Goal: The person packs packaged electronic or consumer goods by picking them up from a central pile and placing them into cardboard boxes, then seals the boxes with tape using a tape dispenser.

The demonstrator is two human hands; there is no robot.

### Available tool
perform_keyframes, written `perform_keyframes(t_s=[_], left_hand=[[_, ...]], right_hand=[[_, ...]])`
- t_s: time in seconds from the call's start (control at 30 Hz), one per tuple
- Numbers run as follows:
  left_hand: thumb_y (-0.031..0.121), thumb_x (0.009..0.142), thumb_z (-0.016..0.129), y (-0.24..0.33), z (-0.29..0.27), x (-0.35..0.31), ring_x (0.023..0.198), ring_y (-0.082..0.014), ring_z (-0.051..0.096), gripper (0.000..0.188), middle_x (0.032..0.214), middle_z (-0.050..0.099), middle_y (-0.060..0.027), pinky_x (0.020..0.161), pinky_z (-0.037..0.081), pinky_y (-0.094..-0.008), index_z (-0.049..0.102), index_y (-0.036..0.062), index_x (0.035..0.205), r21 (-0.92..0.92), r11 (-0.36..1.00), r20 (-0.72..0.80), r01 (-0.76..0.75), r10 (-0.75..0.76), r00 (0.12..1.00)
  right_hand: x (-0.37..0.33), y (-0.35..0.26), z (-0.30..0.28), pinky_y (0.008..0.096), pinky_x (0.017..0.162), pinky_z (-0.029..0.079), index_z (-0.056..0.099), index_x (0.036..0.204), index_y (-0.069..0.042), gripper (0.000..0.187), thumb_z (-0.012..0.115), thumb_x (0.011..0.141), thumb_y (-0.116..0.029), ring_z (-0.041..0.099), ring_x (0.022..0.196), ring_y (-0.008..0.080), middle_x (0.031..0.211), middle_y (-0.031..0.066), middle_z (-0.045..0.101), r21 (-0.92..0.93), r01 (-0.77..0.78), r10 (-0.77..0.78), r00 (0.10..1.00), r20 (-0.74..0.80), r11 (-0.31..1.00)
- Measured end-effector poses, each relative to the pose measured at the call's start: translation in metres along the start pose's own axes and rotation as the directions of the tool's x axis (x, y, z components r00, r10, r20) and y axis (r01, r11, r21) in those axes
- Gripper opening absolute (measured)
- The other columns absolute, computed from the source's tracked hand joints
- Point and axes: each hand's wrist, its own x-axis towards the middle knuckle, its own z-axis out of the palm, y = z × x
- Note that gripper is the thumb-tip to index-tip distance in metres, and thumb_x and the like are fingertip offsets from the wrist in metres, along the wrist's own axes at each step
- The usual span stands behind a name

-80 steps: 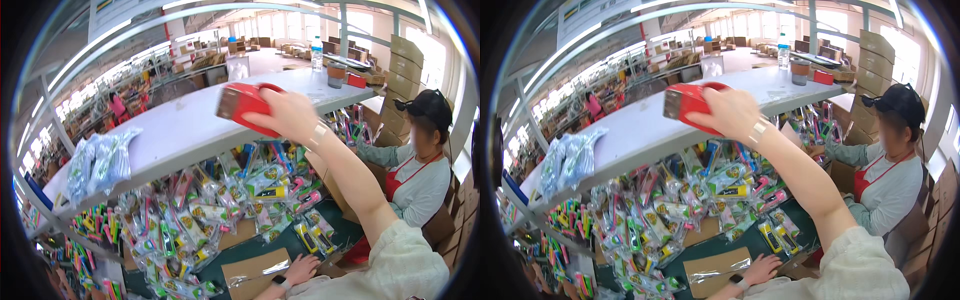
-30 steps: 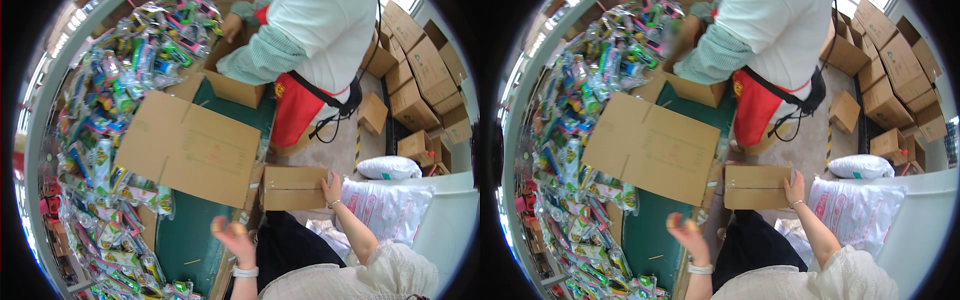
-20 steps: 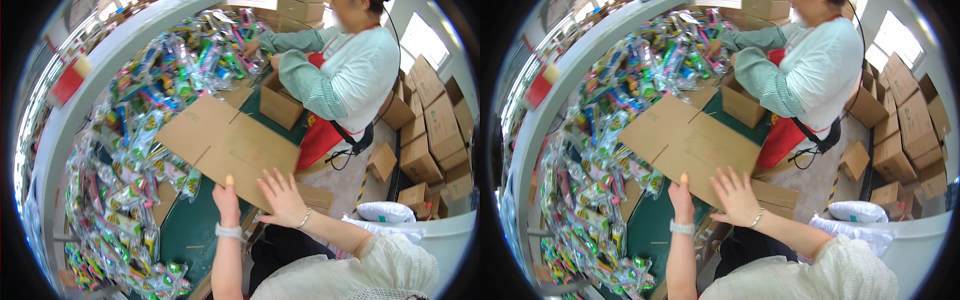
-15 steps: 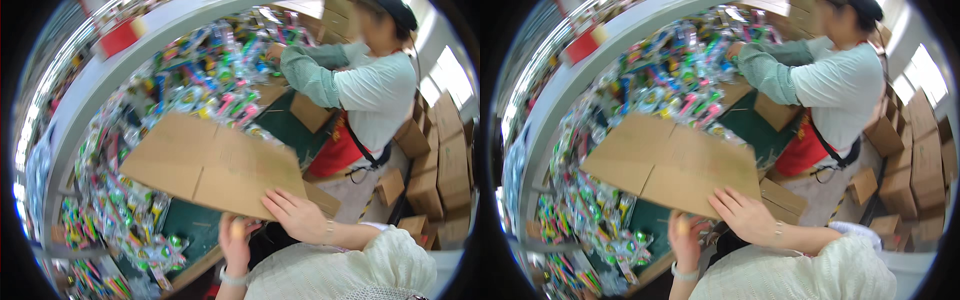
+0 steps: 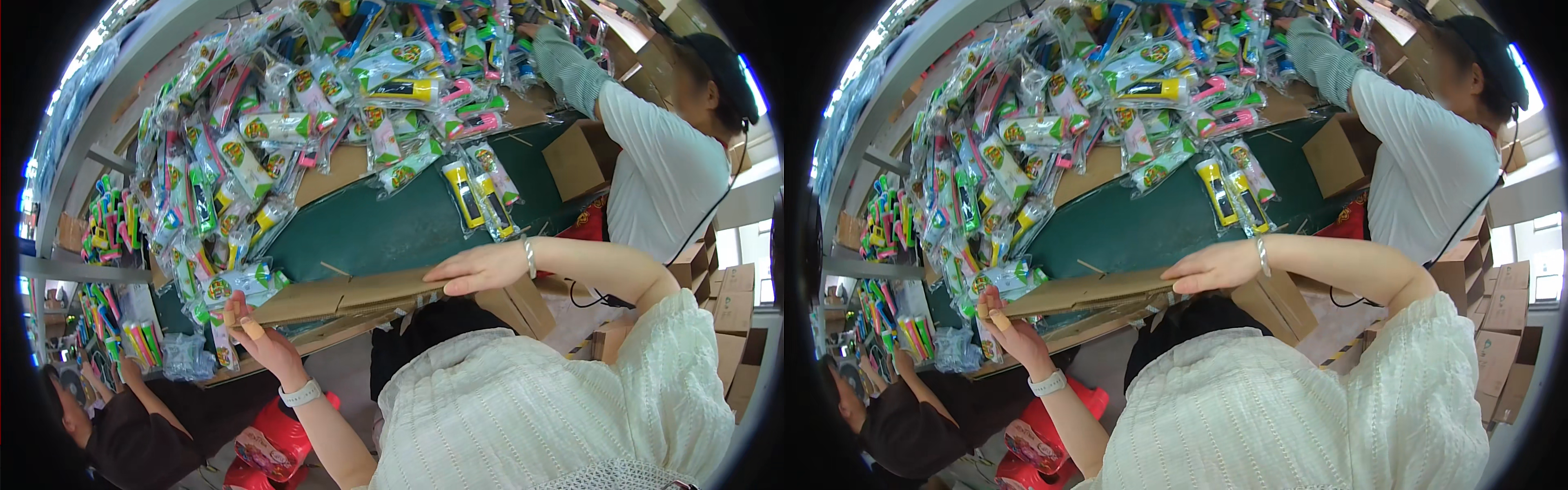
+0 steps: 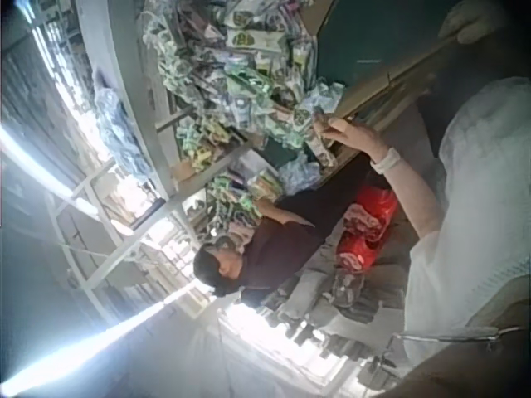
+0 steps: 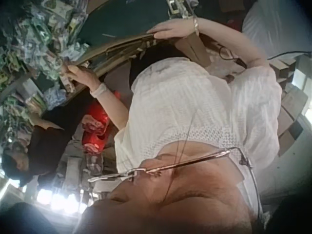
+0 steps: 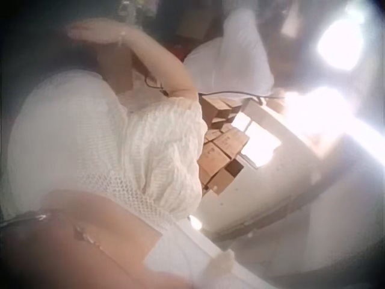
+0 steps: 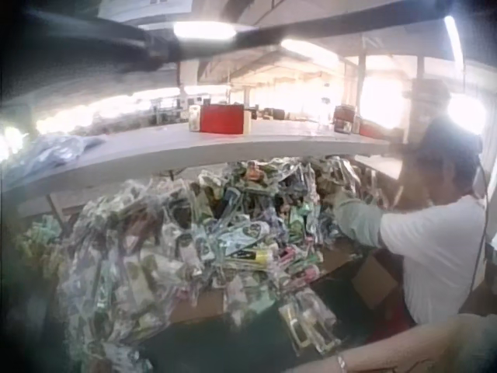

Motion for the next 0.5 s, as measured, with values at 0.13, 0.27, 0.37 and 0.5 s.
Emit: perform_keyframes(t_s=[0.13,0.27,0.37,0.5], left_hand=[[0.02,0.094,0.044,0.007,-0.01,-0.001,0.133,-0.023,0.029,0.043,0.14,0.035,-0.0124,0.108,0.019,-0.0373,0.033,0.0046,0.133,0.087,0.996,0.094,0.037,-0.046,0.994],[0.012,0.087,0.047,0.014,-0.02,-0.004,0.134,-0.0233,0.027,0.054,0.143,0.032,-0.0122,0.11,0.016,-0.0382,0.029,0.0033,0.137,0.095,0.994,0.207,0.058,-0.076,0.975],[0.008,0.081,0.049,0.022,-0.036,-0.006,0.135,-0.0235,0.026,0.06,0.144,0.03,-0.0123,0.11,0.018,-0.0385,0.028,0.0023,0.138,0.112,0.989,0.35,0.095,-0.129,0.928],[0.016,0.076,0.055,0.04,-0.035,-0.008,0.134,-0.0328,0.026,0.061,0.142,0.034,-0.0139,0.109,0.019,-0.0445,0.038,0.0035,0.134,0.188,0.982,0.629,0.022,-0.138,0.765]], right_hand=[[0.011,-0.015,-0.027,0.0313,0.101,0.033,0.043,0.132,0.0,0.06,0.043,0.093,-0.046,0.045,0.12,0.0217,0.131,0.0148,0.048,0.304,-0.265,0.264,0.964,0.045,0.915],[0.014,-0.014,-0.034,0.0309,0.099,0.036,0.05,0.126,0.0,0.059,0.046,0.091,-0.047,0.05,0.115,0.0243,0.125,0.017,0.053,0.385,-0.266,0.279,0.96,0.021,0.884],[0.017,-0.024,-0.045,0.0309,0.09,0.043,0.058,0.116,-0.001,0.048,0.048,0.092,-0.041,0.059,0.102,0.0227,0.11,0.0156,0.063,0.211,-0.323,0.363,0.913,-0.188,0.923],[0.041,-0.028,-0.048,0.04,0.067,0.049,0.064,0.092,-0.009,0.03,0.047,0.092,-0.034,0.062,0.075,0.0309,0.082,0.0124,0.064,-0.52,-0.311,0.021,0.872,-0.49,0.796]])
